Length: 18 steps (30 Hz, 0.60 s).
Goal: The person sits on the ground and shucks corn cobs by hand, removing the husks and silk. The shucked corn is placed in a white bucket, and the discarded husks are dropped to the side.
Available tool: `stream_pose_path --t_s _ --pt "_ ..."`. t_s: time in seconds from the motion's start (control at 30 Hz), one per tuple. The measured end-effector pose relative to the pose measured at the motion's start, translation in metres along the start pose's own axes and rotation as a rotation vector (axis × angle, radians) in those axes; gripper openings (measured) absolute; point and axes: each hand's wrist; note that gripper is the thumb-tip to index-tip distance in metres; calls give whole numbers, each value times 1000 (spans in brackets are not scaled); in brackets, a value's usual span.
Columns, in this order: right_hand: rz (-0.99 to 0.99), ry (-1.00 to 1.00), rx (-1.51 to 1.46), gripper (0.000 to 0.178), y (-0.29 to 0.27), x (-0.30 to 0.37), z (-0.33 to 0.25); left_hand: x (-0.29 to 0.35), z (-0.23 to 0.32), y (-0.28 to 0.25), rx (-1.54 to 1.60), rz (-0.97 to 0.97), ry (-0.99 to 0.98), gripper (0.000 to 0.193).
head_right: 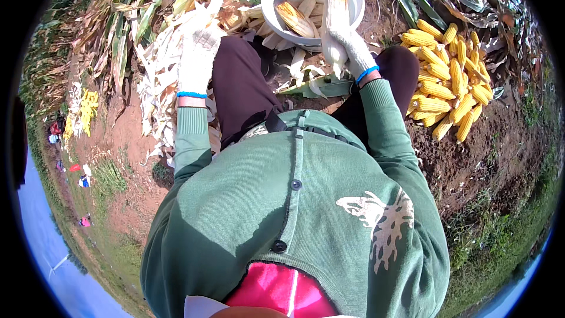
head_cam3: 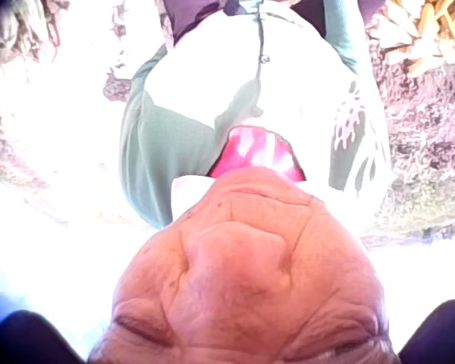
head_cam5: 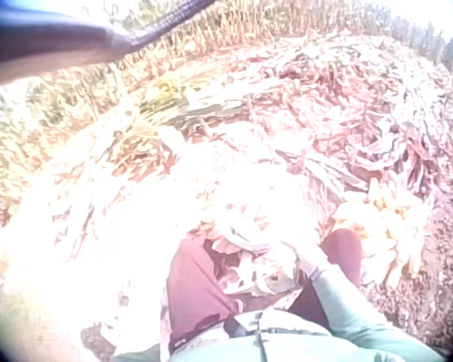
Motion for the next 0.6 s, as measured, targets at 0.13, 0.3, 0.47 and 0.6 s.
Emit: stream_pose_path --t_s 0.13,0.3,0.47,0.6 --pt "-153 -8 72 60 20 13 -5 -19 -112 75 -307 -236 -359 43" --pt "-139 -105 375 75 22 16 -5 -24 -170 133 -984 -176 -406 66" --pt "-120 -119 190 67 25 23 -4 -13 -176 144 -954 -138 -260 60" --pt "-124 -29 226 57 16 20 3 -2 -180 144 -1043 -140 -166 59"
Point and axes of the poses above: each hand's wrist, its own x-axis away from the middle knuckle, its own y-axis out of the palm, z = x × y, and after that the axes turned 5 degrees about -z, right-handed
